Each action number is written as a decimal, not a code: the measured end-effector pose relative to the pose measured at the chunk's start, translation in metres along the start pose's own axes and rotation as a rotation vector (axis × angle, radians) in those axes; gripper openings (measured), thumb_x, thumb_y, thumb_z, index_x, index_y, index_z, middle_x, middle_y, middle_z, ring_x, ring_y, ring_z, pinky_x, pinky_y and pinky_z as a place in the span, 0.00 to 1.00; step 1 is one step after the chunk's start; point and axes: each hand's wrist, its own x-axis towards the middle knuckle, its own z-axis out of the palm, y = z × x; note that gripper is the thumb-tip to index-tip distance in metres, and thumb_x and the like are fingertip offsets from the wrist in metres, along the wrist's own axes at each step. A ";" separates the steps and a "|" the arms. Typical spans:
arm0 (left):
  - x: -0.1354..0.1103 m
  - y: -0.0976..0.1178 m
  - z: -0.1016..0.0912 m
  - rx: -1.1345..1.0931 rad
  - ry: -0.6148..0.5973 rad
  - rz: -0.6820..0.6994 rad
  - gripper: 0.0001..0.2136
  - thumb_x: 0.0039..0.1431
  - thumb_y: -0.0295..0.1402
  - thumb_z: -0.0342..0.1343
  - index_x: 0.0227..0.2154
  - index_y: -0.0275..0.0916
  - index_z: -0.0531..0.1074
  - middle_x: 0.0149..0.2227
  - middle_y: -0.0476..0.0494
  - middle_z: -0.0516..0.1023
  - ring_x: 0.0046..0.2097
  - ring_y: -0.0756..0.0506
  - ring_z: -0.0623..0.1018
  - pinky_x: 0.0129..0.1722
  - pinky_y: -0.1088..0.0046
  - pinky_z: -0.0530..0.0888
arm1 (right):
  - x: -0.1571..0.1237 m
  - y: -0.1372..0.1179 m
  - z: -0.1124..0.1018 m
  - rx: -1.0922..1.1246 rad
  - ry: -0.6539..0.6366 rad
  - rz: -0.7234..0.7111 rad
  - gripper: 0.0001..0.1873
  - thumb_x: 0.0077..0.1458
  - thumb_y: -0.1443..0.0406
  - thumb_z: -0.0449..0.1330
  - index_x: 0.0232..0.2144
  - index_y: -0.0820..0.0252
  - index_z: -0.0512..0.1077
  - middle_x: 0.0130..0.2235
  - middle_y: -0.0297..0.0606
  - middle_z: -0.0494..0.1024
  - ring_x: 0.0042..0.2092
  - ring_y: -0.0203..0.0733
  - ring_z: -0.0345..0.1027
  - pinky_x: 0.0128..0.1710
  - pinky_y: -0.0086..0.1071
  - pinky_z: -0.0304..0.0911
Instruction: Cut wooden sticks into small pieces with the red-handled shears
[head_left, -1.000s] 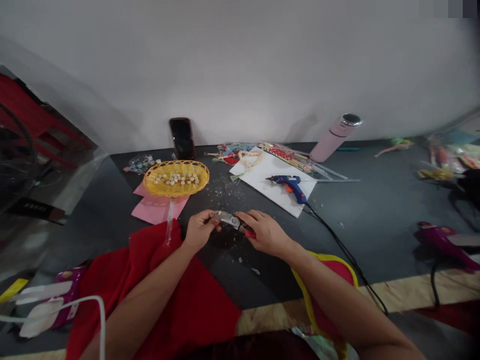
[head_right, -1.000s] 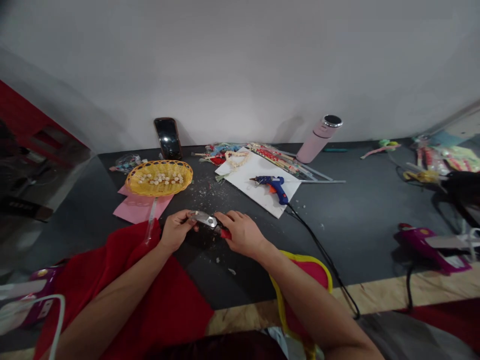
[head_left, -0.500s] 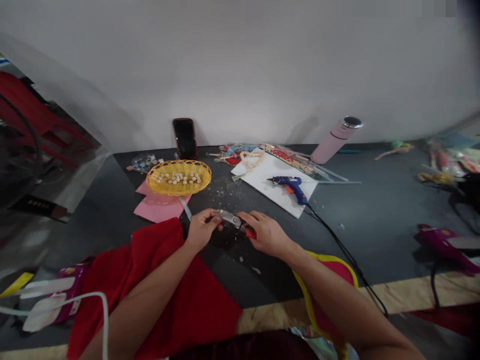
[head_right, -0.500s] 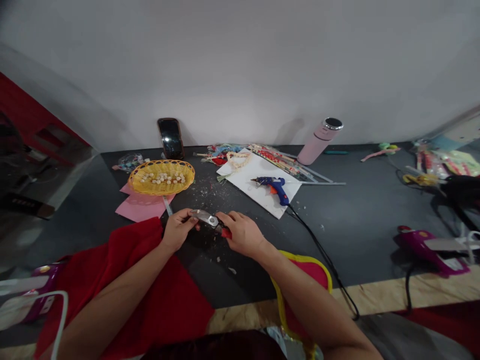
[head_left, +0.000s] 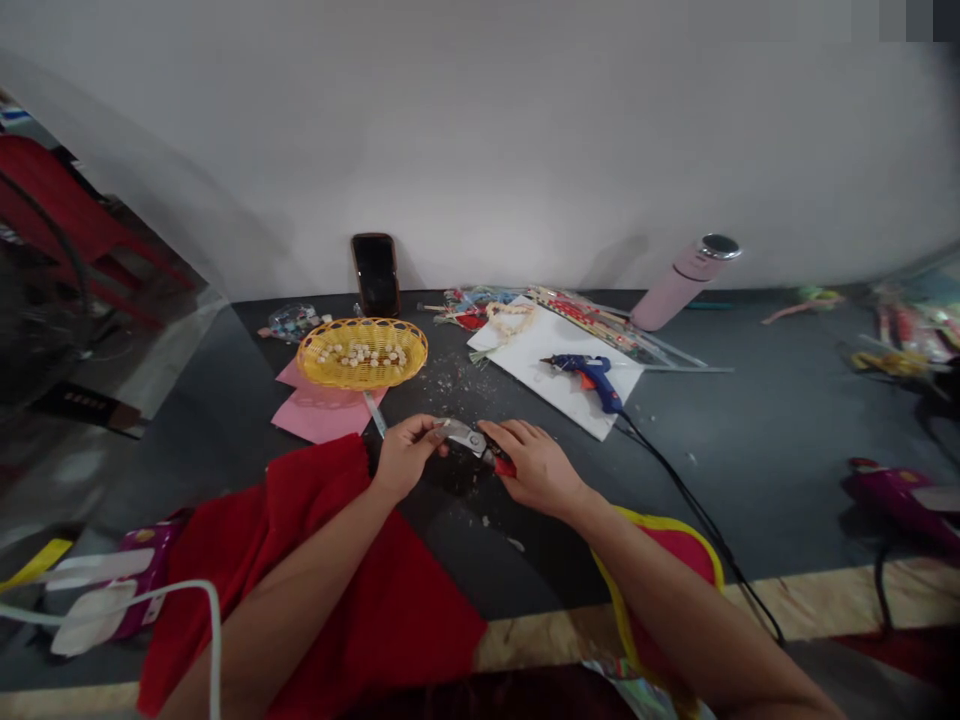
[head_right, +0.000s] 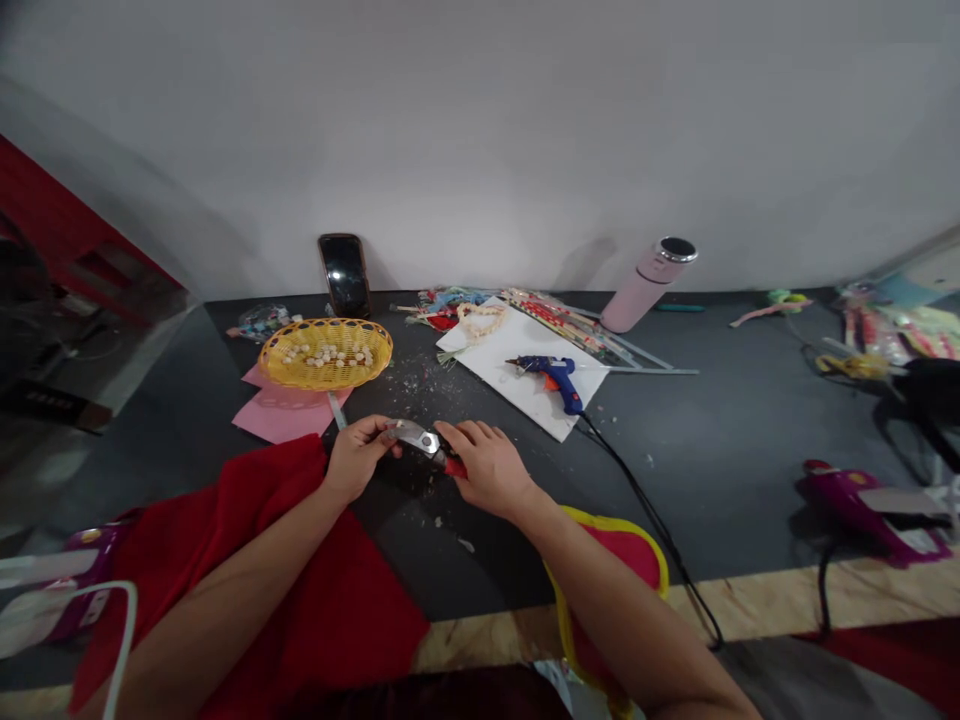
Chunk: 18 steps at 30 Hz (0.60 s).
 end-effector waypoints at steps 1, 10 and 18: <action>0.000 0.000 0.000 0.008 -0.001 -0.002 0.09 0.50 0.37 0.59 0.24 0.36 0.73 0.20 0.51 0.74 0.25 0.51 0.70 0.30 0.77 0.65 | 0.000 0.001 -0.001 0.000 -0.004 -0.002 0.31 0.50 0.67 0.54 0.58 0.57 0.57 0.49 0.44 0.69 0.49 0.47 0.61 0.48 0.39 0.58; 0.000 -0.001 0.000 0.028 -0.031 0.003 0.08 0.52 0.36 0.58 0.25 0.37 0.72 0.19 0.52 0.73 0.24 0.51 0.71 0.30 0.77 0.65 | -0.001 0.005 -0.002 0.070 -0.006 -0.029 0.29 0.49 0.67 0.54 0.56 0.57 0.60 0.47 0.42 0.70 0.48 0.45 0.64 0.49 0.36 0.58; -0.002 -0.001 0.000 0.000 -0.055 0.015 0.08 0.53 0.35 0.57 0.24 0.36 0.70 0.20 0.51 0.73 0.25 0.51 0.71 0.30 0.77 0.66 | -0.001 -0.001 -0.003 0.074 -0.025 0.009 0.28 0.49 0.70 0.52 0.55 0.56 0.60 0.45 0.41 0.71 0.46 0.43 0.65 0.48 0.33 0.60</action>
